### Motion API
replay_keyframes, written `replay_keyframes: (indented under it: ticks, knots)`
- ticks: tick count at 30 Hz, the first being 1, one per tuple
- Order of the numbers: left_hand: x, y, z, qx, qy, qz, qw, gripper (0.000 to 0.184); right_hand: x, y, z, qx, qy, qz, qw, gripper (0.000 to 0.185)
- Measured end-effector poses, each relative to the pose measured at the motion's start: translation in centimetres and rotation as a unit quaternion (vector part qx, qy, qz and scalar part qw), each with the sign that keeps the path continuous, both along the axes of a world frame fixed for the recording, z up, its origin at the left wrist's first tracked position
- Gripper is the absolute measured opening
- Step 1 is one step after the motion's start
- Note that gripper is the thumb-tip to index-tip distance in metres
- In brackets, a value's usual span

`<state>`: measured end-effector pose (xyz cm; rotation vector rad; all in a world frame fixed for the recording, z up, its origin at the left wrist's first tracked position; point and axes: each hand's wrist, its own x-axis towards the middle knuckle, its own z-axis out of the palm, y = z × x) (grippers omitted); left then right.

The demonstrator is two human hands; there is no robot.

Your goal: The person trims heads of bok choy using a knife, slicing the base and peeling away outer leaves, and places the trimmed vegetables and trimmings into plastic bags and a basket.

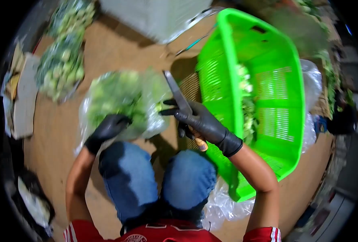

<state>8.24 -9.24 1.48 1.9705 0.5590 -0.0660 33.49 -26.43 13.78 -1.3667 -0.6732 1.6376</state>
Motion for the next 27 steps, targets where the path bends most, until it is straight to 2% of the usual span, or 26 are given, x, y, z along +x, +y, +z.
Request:
replay_keyframes:
  ticks: [1, 2, 4, 5, 6, 7, 8, 9, 10, 11, 12, 13, 14, 15, 17, 19, 20, 21, 22, 24, 26, 27]
  knots:
    - [0.4, -0.3, -1.1, 0.007, 0.019, -0.007, 1.0, 0.021, -1.5, 0.5, -1.3, -0.027, 0.045, 0.009, 0.999, 0.064]
    - [0.6, -0.5, -2.0, 0.017, 0.03, -0.017, 0.999, 0.021, -3.1, 1.2, -1.9, 0.011, 0.059, -0.001, 0.998, 0.064]
    - [-0.4, -1.2, -2.9, -0.108, -0.032, -0.055, 0.992, 0.024, -4.1, 1.8, -1.4, 0.008, 0.164, 0.02, 0.986, 0.066]
    - [-0.2, -2.0, -3.9, -0.093, -0.075, -0.115, 0.986, 0.024, -4.2, 1.9, -1.2, 0.004, 0.218, 0.033, 0.975, 0.067]
    - [-0.3, -2.7, -5.1, -0.166, -0.092, -0.137, 0.972, 0.025, -4.2, 0.7, -2.2, -0.011, 0.225, 0.009, 0.974, 0.066]
    - [-0.3, -3.2, -5.6, -0.24, -0.104, -0.159, 0.952, 0.025, -4.1, 0.4, -0.7, -0.035, 0.193, 0.013, 0.981, 0.059]
    - [-0.3, -3.1, -6.3, -0.207, -0.13, -0.186, 0.952, 0.024, -4.0, 0.7, 0.6, -0.058, 0.159, 0.017, 0.985, 0.052]
    - [0.1, -2.7, -5.8, -0.171, -0.156, -0.213, 0.949, 0.023, -4.0, 1.1, 1.1, -0.016, 0.149, 0.017, 0.989, 0.046]
    - [0.6, -2.3, -5.9, -0.135, -0.18, -0.244, 0.943, 0.021, -4.1, 1.3, 1.6, -0.004, 0.09, 0.018, 0.996, 0.044]
    - [1.4, -2.1, -6.3, -0.091, -0.124, -0.217, 0.964, 0.018, -4.2, 1.8, 2.0, -0.014, -0.034, 0.015, 0.999, 0.042]
    - [2.4, -1.7, -4.7, 0.069, -0.125, -0.169, 0.975, 0.015, -4.5, 2.4, 2.2, -0.03, -0.152, 0.007, 0.988, 0.041]
    - [3.3, -0.9, -5.1, -0.108, -0.057, -0.091, 0.988, 0.013, -4.8, 3.0, 1.6, -0.035, -0.197, -0.011, 0.98, 0.04]
    - [4.3, 0.1, -5.5, -0.282, 0.015, -0.011, 0.959, 0.014, -5.2, 3.3, 0.3, 0.016, -0.173, -0.034, 0.984, 0.041]
    - [4.6, 0.1, -6.7, -0.069, -0.171, -0.074, 0.98, 0.021, -5.5, 3.0, -0.9, -0.02, -0.041, -0.025, 0.999, 0.044]
    - [6.0, 0.0, -10.0, -0.3, -0.182, 0.003, 0.936, 0.027, -6.0, 2.7, -1.2, -0.069, 0.122, 0.06, 0.988, 0.051]
    - [6.7, -0.7, -11.9, -0.495, -0.206, 0.084, 0.84, 0.035, -6.9, 2.1, 0.9, -0.041, 0.107, 0.075, 0.991, 0.055]
    - [7.7, -0.5, -12.4, -0.385, -0.163, 0.047, 0.907, 0.029, -6.6, 1.7, 1.8, -0.032, 0.13, 0.065, 0.989, 0.053]
    - [8.0, -0.6, -11.3, -0.443, -0.126, 0.04, 0.887, 0.027, -5.8, 1.4, 2.0, -0.016, 0.128, 0.043, 0.991, 0.052]
    - [8.4, -0.7, -10.1, -0.497, -0.085, 0.035, 0.863, 0.026, -5.0, 1.1, 2.2, 0.001, 0.118, 0.01, 0.993, 0.05]
    - [8.1, -1.3, -8.7, -0.472, -0.069, -0.02, 0.878, 0.026, -4.2, 1.4, 2.1, 0.015, 0.017, -0.022, 1.0, 0.05]
    - [7.2, -1.8, -7.4, -0.417, -0.081, -0.089, 0.901, 0.026, -4.8, 2.7, 1.0, 0.015, -0.194, 0.04, 0.98, 0.053]
    - [6.7, -2.0, -7.0, -0.399, -0.084, -0.12, 0.905, 0.027, -5.1, 2.7, -0.3, 0.036, -0.256, 0.11, 0.96, 0.055]
